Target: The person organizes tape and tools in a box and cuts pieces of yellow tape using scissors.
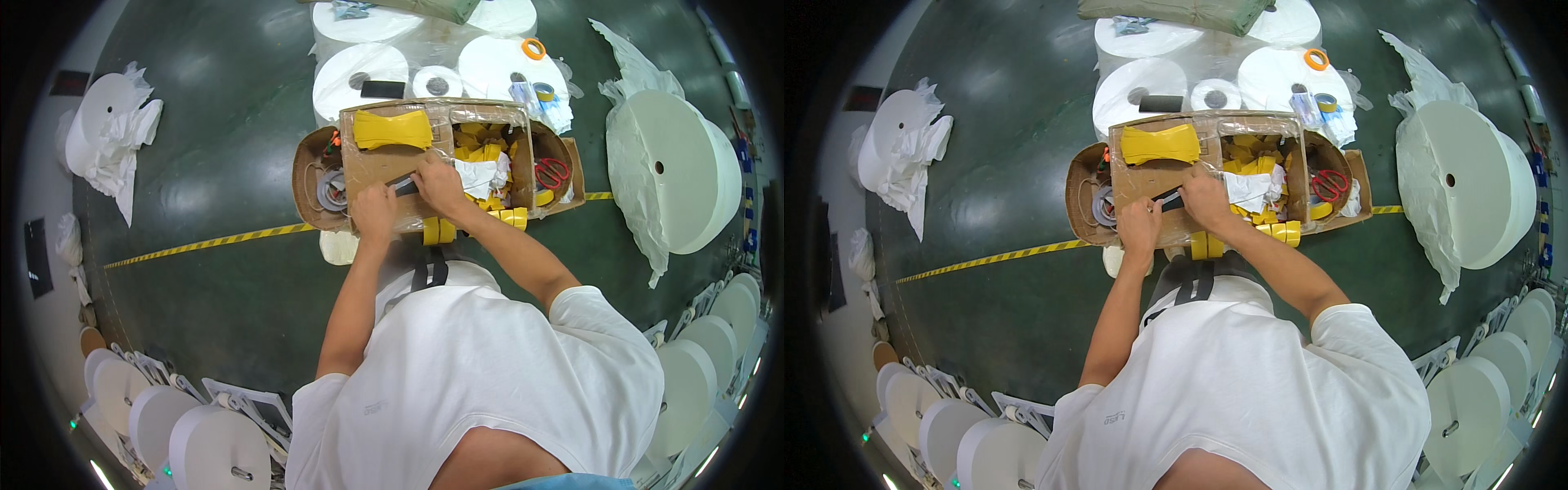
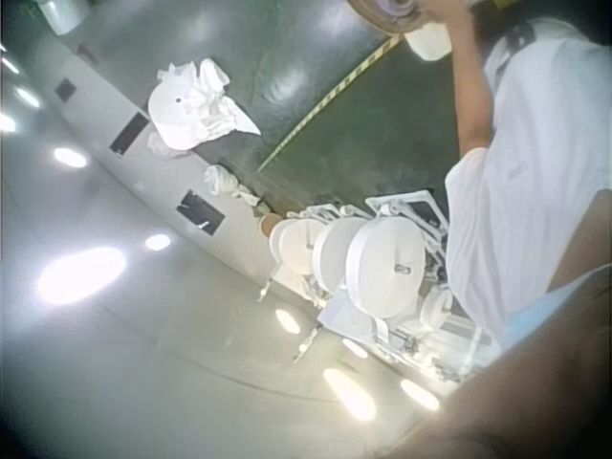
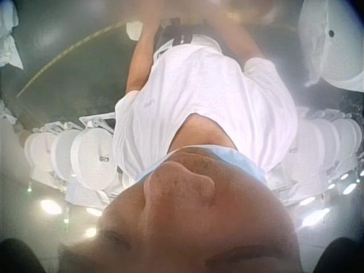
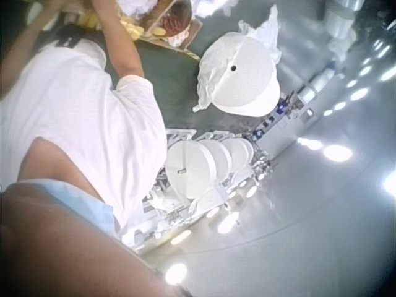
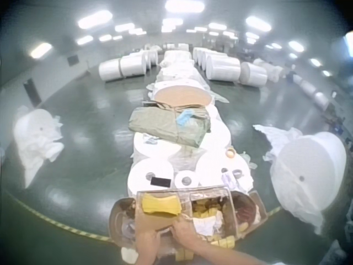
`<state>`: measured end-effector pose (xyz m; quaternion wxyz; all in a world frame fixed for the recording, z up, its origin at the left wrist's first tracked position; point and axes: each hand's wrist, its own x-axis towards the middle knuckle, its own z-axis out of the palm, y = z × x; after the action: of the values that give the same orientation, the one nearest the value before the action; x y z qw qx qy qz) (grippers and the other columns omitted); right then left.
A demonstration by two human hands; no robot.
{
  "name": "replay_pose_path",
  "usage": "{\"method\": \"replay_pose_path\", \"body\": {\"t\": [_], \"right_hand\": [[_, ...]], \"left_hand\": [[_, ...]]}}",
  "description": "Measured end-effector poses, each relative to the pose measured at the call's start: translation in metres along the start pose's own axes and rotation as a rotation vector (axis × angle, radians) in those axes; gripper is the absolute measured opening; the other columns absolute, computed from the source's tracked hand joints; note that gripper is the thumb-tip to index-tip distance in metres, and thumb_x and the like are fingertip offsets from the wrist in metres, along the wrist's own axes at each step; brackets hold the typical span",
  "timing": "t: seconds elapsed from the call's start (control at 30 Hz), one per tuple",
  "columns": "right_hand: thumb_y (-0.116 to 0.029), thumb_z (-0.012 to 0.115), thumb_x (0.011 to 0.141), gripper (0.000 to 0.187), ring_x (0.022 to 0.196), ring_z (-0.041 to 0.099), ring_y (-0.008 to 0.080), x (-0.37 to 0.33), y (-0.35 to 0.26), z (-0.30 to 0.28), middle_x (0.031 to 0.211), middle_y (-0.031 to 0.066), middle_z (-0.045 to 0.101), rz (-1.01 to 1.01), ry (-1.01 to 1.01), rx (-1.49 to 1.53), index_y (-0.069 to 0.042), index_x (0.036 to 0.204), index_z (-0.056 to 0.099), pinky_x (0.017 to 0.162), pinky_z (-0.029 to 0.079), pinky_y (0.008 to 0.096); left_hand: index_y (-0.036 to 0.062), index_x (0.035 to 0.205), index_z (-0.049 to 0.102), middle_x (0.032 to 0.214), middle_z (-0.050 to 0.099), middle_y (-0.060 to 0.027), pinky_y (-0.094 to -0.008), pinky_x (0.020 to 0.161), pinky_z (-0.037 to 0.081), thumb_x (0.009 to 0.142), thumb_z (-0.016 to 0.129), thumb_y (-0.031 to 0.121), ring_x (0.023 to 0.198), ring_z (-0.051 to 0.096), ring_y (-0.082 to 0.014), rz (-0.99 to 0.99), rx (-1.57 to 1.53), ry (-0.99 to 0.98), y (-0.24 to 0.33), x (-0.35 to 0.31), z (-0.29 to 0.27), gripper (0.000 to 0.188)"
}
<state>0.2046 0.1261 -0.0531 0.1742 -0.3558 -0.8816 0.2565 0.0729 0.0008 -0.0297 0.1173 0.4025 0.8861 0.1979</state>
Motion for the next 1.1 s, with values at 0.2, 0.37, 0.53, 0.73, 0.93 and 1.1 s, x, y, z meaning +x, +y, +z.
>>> {"method": "replay_pose_path", "body": {"t": [0.2,0.37,0.53,0.73,0.93,1.1], "right_hand": [[-0.014,0.078,0.091,0.024,0.088,0.073,0.0428,-0.003,-0.011,-0.006,0.11,0.021,0.064,-0.017,0.014,-0.053,-0.001,0.107,0.066,0.074,0.061,0.0533],[-0.009,0.073,0.09,0.022,0.1,0.068,0.0418,-0.012,-0.006,-0.055,0.115,0.019,0.062,-0.133,-0.058,0.006,-0.004,0.109,0.065,0.079,0.06,0.0523],[-0.014,0.071,0.093,0.024,0.124,0.058,0.0406,-0.051,-0.025,-0.073,0.131,0.017,0.06,-0.654,-0.589,0.009,-0.008,0.116,0.074,0.103,0.053,0.0508],[-0.014,0.07,0.089,0.033,0.142,0.052,0.0428,-0.053,-0.015,-0.01,0.151,0.0169,0.058,-0.924,-0.543,-0.213,-0.008,0.121,0.077,0.117,0.047,0.0549],[0.003,0.086,0.077,0.044,0.12,0.056,0.0428,-0.033,-0.056,-0.078,0.13,0.0164,0.065,-0.916,-0.828,0.12,-0.004,0.119,0.075,0.104,0.048,0.0536],[-0.002,0.077,0.087,0.015,0.117,0.06,0.0407,-0.023,-0.082,-0.109,0.124,0.0159,0.069,-1.143,-0.644,-0.025,-0.001,0.102,0.079,0.103,0.049,0.0531]], "left_hand": [[0.0028,0.102,0.071,0.089,0.077,-0.023,-0.0563,0.076,0.059,0.091,0.084,0.034,0.085,0.076,-0.0459,-0.075,-0.001,-0.015,0.001,0.0,-0.007,0.035],[0.0069,0.121,0.058,0.085,0.073,-0.018,-0.0514,0.074,0.057,0.09,0.087,0.037,0.081,0.075,-0.0409,-0.114,-0.157,0.113,-0.01,-0.008,-0.034,0.052],[0.0058,0.122,0.059,0.087,0.07,-0.0143,-0.0462,0.074,0.057,0.09,0.088,0.037,0.075,0.07,-0.0326,-0.229,-0.452,-0.034,-0.034,-0.035,-0.092,0.053],[0.0009,0.118,0.07,0.103,0.074,-0.021,-0.0487,0.087,0.059,0.088,0.085,0.036,0.099,0.073,-0.0402,0.132,-0.541,0.048,-0.028,-0.074,-0.085,0.048],[0.0029,0.107,0.077,0.096,0.079,-0.0201,-0.0479,0.083,0.06,0.08,0.09,0.056,0.097,0.077,-0.0376,0.149,-0.675,-0.157,-0.023,-0.104,-0.056,0.06],[0.0025,0.1,0.084,0.092,0.081,-0.0186,-0.0458,0.081,0.062,0.077,0.088,0.073,0.09,0.078,-0.0359,0.182,-0.552,-0.252,-0.037,-0.121,-0.034,0.075]]}}
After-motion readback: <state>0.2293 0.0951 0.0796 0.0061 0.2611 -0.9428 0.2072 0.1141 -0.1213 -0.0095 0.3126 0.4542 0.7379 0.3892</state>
